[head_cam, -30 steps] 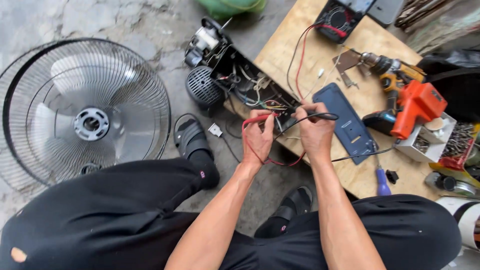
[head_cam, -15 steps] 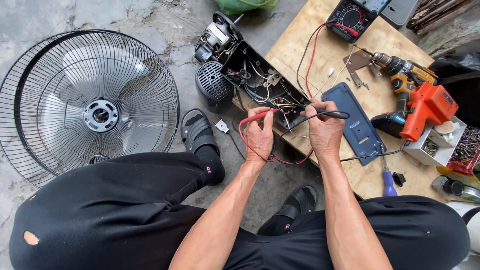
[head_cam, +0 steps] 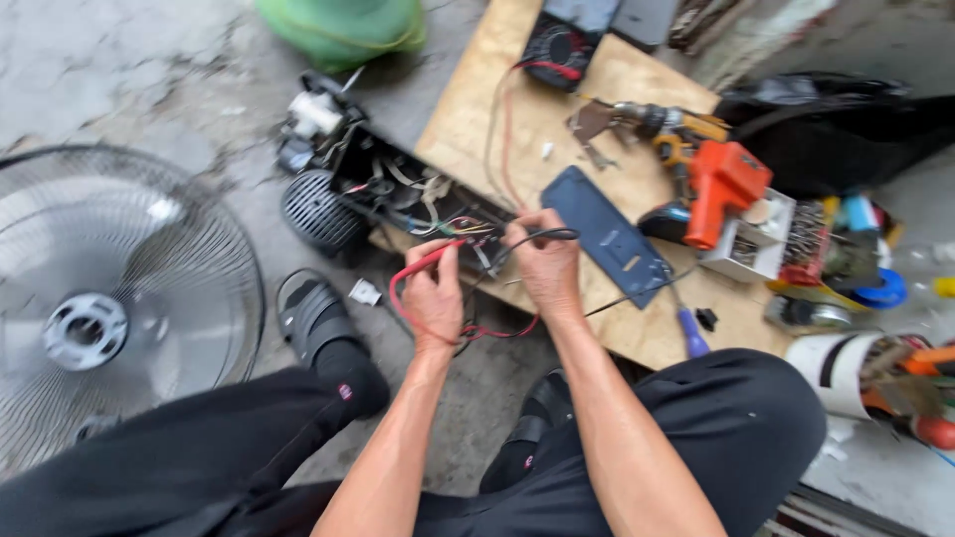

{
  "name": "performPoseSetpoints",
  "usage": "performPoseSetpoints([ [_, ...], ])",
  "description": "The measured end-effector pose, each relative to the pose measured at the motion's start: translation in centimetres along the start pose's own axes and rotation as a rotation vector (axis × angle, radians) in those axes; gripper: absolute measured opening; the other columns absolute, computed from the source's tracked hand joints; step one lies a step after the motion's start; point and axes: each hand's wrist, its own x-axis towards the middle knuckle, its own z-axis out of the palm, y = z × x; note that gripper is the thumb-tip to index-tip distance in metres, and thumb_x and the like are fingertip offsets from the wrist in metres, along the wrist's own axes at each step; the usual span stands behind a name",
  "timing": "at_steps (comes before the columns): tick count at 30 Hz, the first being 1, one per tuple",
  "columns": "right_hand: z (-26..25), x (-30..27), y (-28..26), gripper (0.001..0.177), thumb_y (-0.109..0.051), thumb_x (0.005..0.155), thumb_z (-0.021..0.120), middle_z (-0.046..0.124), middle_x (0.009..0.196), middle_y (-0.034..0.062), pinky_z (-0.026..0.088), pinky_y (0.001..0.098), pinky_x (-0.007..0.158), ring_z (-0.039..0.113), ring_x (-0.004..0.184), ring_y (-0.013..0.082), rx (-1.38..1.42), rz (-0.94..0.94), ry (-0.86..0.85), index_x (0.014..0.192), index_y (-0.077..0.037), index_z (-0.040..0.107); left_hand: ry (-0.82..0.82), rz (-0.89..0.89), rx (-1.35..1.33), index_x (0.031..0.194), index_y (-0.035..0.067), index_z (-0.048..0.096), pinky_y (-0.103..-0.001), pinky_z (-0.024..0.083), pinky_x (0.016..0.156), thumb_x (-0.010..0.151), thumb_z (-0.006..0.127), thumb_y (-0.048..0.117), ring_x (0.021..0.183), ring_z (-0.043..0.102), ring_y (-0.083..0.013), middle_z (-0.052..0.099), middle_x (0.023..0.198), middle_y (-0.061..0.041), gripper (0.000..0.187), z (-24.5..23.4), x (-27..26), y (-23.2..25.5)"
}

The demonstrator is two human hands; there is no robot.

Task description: The person repairs a disassembled electric fan by using a heat gun on the internal wiring and components. They then use a multimeter to test the electrical connections within the fan's base.

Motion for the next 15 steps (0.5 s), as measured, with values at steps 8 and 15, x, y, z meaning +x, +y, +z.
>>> performPoseSetpoints([
  [8,0.4,-0.1,1.2,0.012,-0.014,0.07,0.067,0.063,0.098,0.0154,0.049,0.0364,0.08,0.058,0.095,0.0313,0.002,0.154,0.01,0.08,-0.008,0.062,0.028,-0.004,-0.031,0.093,0.021,0.062,-0.034,0.05,0.073,0.08,0.064,0.025,0.083,0.063,-0.0247,0.066,0.082,-0.009,0.014,0.8,0.2,-0.5],
  [15,0.4,-0.1,0.8,0.009,-0.013,0.071,0.064,0.065,0.092,0.0153,0.05,0.0402,0.077,0.06,0.09,0.0328,0.007,0.091,0.042,0.077,-0.009,0.06,0.053,0.115,-0.131,0.095,0.013,0.058,-0.022,0.048,0.062,0.086,0.06,0.019,0.064,0.059,-0.0097,0.064,0.072,-0.007,0.011,0.9,0.4,-1.0],
])
